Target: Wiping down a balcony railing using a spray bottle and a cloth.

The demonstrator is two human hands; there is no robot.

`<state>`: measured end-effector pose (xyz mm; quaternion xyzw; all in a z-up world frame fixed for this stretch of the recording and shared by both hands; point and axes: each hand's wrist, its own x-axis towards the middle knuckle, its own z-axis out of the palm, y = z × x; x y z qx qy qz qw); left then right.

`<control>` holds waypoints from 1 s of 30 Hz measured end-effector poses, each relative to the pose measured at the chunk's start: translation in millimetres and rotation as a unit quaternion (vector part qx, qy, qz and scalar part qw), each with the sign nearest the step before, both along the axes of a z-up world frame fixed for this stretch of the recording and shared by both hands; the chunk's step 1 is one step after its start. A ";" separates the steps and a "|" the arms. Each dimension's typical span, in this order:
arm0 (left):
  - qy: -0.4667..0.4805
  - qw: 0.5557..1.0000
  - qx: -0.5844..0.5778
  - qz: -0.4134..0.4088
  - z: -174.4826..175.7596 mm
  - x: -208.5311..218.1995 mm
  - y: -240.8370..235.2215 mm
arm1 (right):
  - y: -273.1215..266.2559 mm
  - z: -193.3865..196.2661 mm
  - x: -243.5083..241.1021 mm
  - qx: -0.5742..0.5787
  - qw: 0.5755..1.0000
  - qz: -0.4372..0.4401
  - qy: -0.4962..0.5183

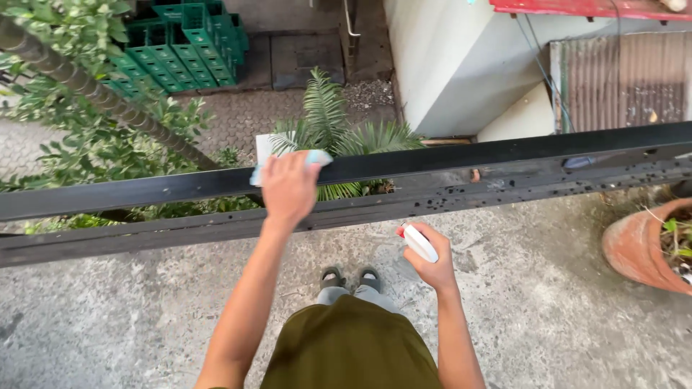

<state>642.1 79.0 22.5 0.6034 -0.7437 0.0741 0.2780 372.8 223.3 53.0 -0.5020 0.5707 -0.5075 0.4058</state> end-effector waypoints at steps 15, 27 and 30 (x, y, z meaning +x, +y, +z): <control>0.023 0.987 -0.023 -0.157 -15.5 -178.5 -29.6 | -19.3 -22.7 -65.4 -0.002 1.000 0.018 0.024; 0.079 0.986 0.065 0.133 -6.3 165.0 14.4 | -83.1 -9.5 45.5 -0.057 0.967 0.249 0.019; 0.123 0.971 0.102 0.180 -26.5 247.7 16.4 | -92.0 -20.7 79.5 -0.068 0.960 0.270 0.021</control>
